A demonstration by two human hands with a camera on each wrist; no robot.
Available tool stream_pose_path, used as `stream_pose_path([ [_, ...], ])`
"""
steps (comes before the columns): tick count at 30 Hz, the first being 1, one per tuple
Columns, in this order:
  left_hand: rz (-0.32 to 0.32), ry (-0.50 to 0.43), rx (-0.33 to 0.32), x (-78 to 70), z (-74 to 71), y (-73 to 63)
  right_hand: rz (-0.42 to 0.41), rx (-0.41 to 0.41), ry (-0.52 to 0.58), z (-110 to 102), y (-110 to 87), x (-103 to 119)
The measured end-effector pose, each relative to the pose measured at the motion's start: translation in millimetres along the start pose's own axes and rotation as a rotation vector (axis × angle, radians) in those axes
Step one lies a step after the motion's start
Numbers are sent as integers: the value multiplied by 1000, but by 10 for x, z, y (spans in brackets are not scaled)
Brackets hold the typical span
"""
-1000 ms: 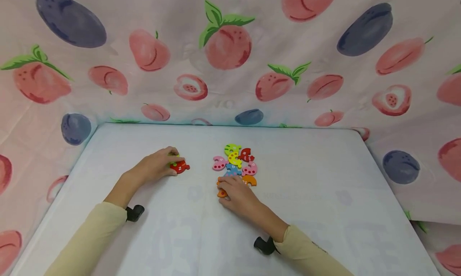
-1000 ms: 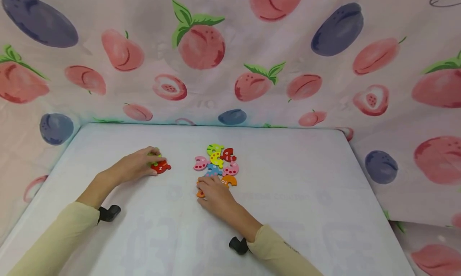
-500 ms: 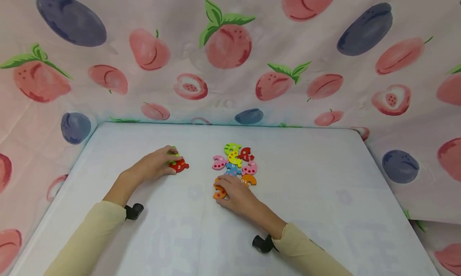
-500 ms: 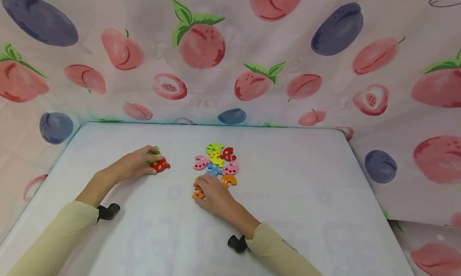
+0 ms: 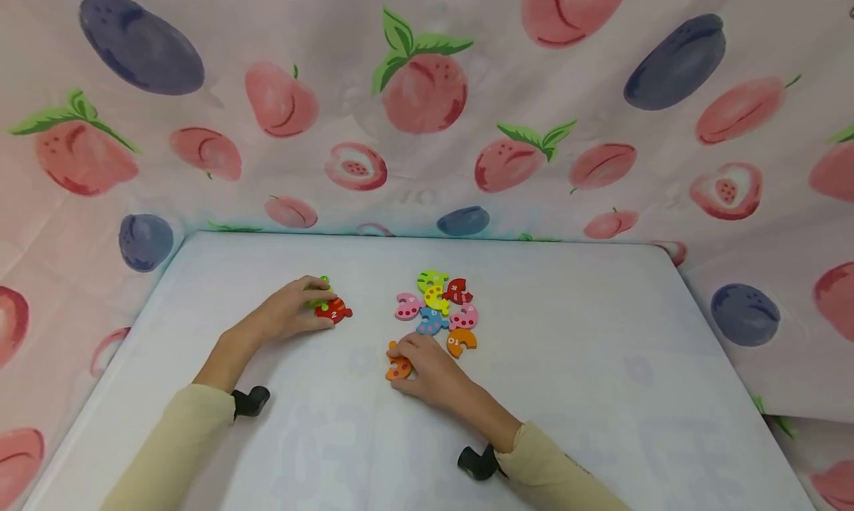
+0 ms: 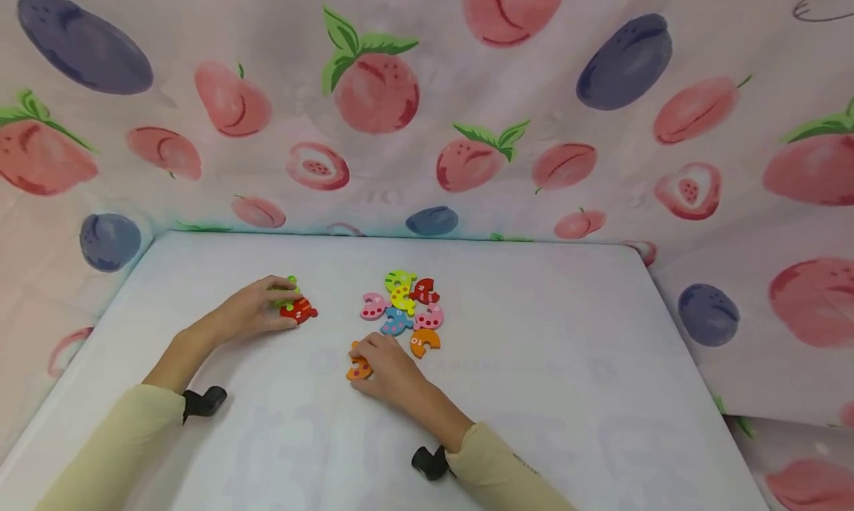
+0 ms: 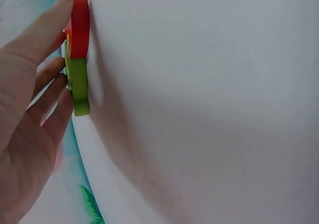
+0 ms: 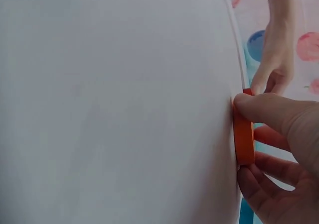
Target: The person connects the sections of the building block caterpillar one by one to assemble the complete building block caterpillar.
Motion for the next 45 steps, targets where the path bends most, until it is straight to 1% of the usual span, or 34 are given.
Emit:
stream_pose_path([
  [3,-31,-6,-19,15,10,-11,3,3,42,30,34,23],
  [6,-45,-3,-19,11,15,-14,13,5,82,64,71,15],
  [10,-40,-3,-14,-8,5,0,31,16,182,82,95,-41],
  [15,-42,10,12,-10,3,23,44,52,311,76,87,-119],
  [21,-43,13,35,15,12,36,74,88,399,125,76,-219],
  [23,-40,7,31,23,15,36,80,88,419,129,78,-243],
  [26,-29,-28,18,43,26,29,70,81,440,122,103,-260],
  [30,-31,-81,19,74,56,25,40,46,478,79,171,-220],
  [33,-49,-94,30,83,63,31,23,5,506,50,256,-150],
  [36,-52,-99,33,70,56,29,6,-50,503,62,386,-71],
  [39,-50,-112,26,70,57,21,-6,-110,502,88,558,6],
  [42,-42,-127,24,76,68,11,11,-161,518,108,728,52],
  [45,-41,-130,26,90,83,5,41,-197,524,125,859,65],
])
Point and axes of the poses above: each hand's wrist, its own y-axis towards the middle knuckle, its own z-axis out of the palm, x = y × z, the point moved 8 cm from there along y, towards the middle knuckle, and after that the axes turned 4 degrees about -y, right-handed, at the moved point
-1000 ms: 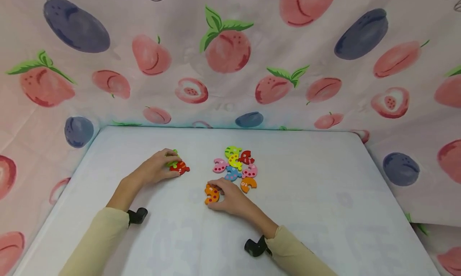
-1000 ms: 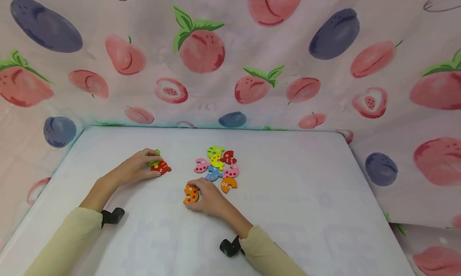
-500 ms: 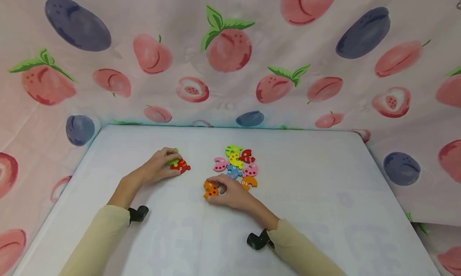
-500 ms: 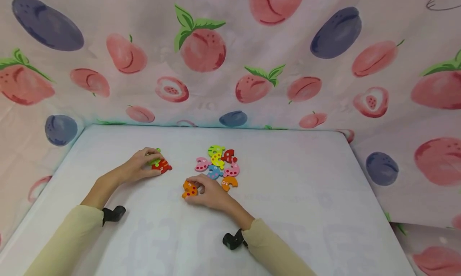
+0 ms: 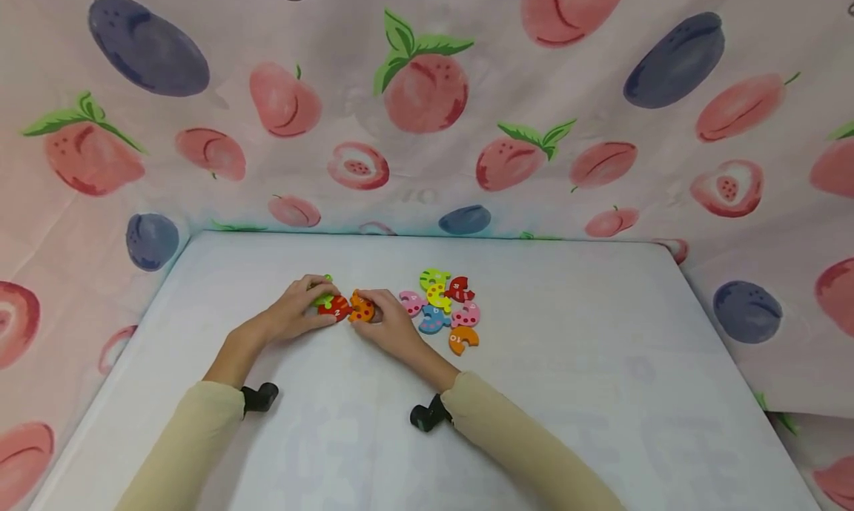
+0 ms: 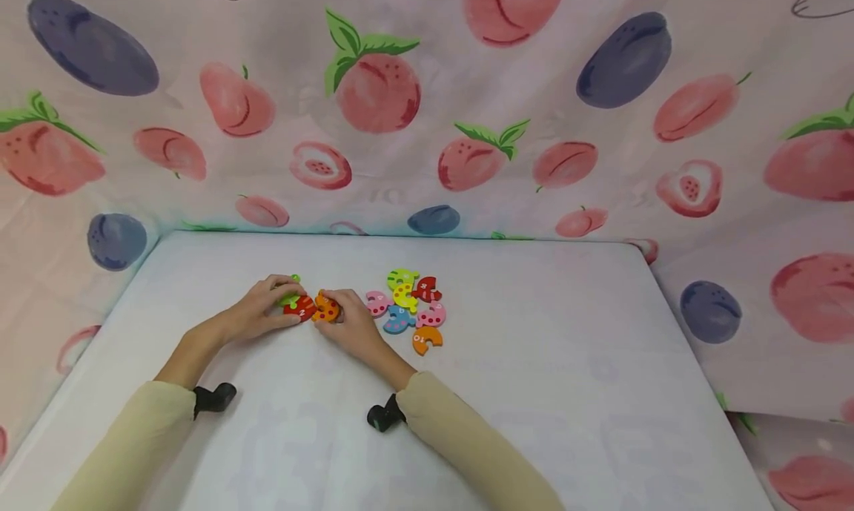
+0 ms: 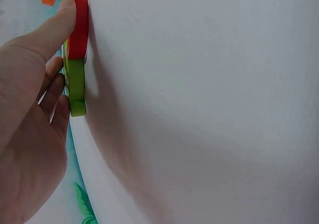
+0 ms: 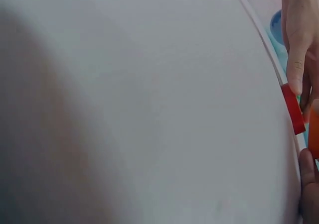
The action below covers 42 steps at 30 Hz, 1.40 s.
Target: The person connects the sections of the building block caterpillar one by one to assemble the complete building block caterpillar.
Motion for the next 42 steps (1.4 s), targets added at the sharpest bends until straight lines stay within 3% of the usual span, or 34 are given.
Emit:
stream_pose_path([
  [7,-4,12,-6,-2,2,21,7,-23,-35,41,98,8],
  [42,-1,28,-15,20,10,5,18,-59,-224,121,102,40],
])
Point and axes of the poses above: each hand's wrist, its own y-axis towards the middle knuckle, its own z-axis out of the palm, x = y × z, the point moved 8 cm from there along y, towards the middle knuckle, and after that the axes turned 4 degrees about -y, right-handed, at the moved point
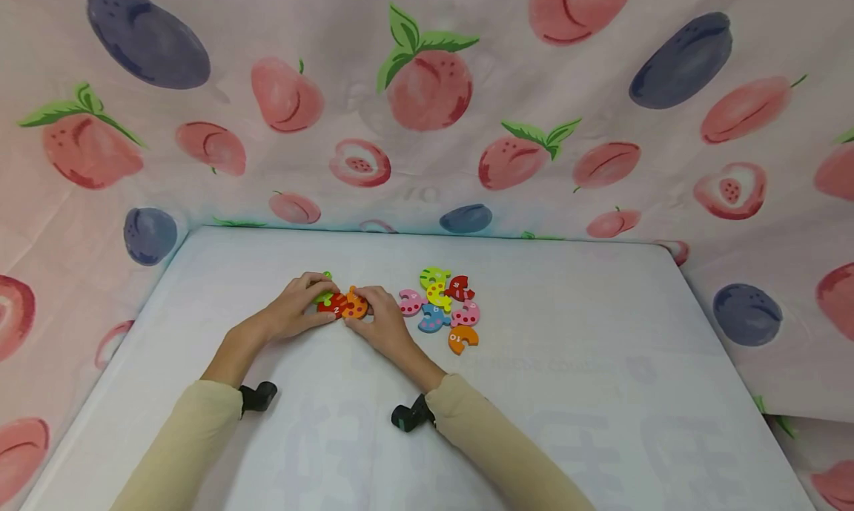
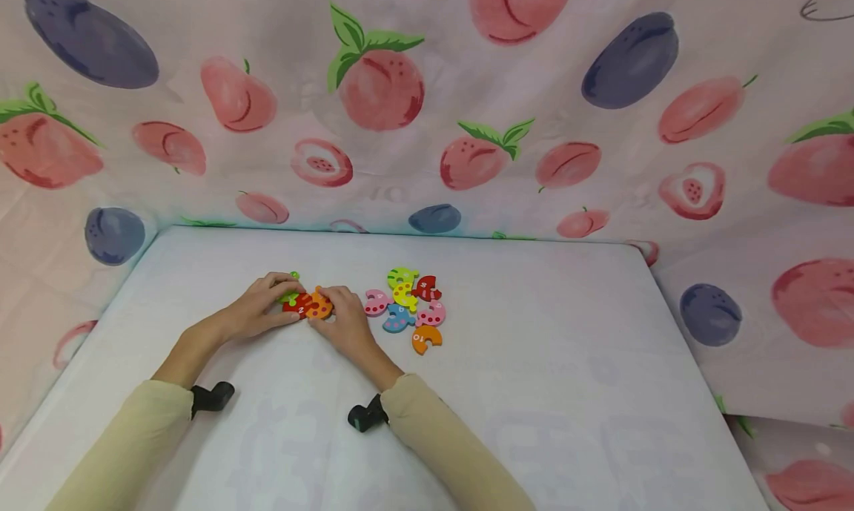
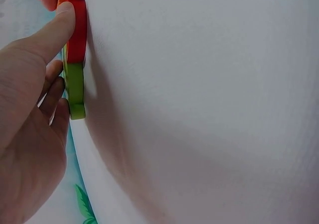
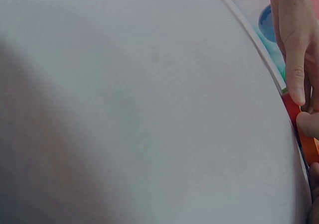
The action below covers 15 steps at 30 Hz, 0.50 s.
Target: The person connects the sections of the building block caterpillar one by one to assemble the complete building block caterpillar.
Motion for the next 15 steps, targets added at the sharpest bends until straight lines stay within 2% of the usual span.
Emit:
stream_pose_path([
  [11,-9,10,0,-15,5,7,-4,-6,-55,24,5,3],
  [15,-36,13,-34,-22,17,21,-8,-9,-53,31,-1,1],
])
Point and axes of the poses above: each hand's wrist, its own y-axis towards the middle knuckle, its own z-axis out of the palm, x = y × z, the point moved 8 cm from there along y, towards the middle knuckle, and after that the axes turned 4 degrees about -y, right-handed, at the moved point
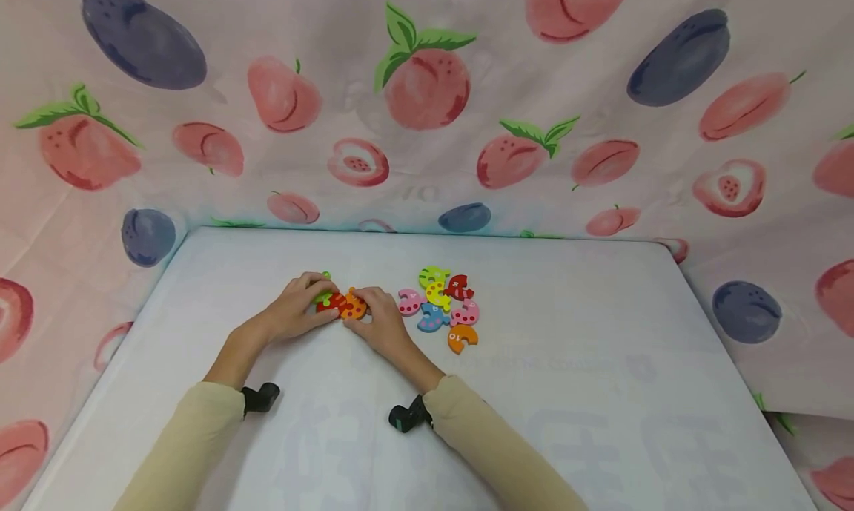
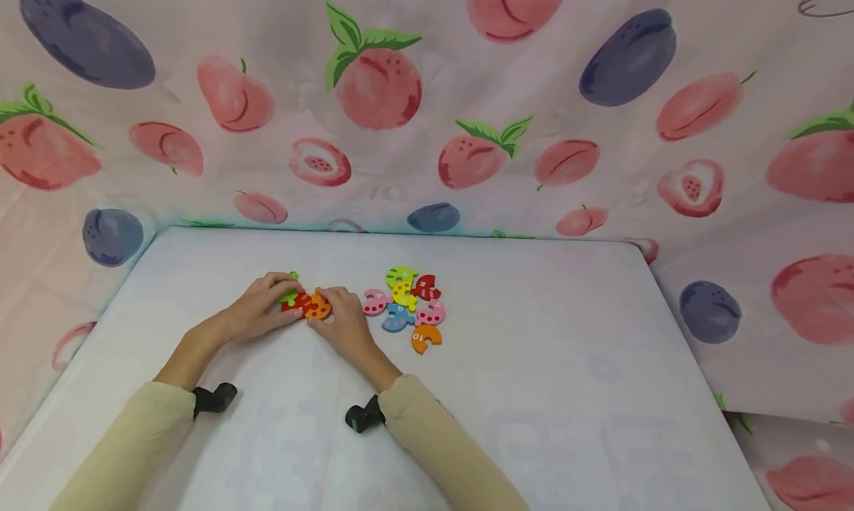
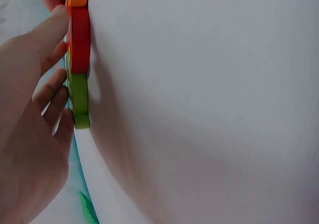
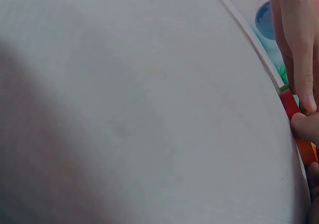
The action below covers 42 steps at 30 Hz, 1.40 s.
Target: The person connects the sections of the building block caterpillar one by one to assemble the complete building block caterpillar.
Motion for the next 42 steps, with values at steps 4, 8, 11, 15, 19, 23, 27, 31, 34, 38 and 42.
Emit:
stream_pose_path([
  [4,-28,7,-55,-15,10,15,1,1,-10,-11,-6,11],
  [8,-70,9,-65,-28,34,15,13,16,-11,-14,-22,13],
  [11,-98,8,-52,-26,36,14,15,24,-18,-13,-24,16],
  [15,-115,23,-42,-16,13,23,5,26,-31,-14,-9,34],
  [19,-126,31,-35,-31,-2,24,16,41,-31,-5,-10,42],
  [23,-141,37,-30,-62,10,22,32,58,-34,14,-19,35],
  [27,-153,43,-22,-106,28,19,47,65,-25,22,-17,10],
  [31,-144,77,-37,-155,17,-9,50,99,12,28,-13,-4],
  [34,-141,124,-54,-172,20,-47,33,163,8,12,-37,15],
  [38,-134,158,-81,-184,34,-78,-4,253,-33,-94,-117,41],
  [42,-112,158,-100,-217,34,-68,-18,288,-71,-288,-221,-28],
])
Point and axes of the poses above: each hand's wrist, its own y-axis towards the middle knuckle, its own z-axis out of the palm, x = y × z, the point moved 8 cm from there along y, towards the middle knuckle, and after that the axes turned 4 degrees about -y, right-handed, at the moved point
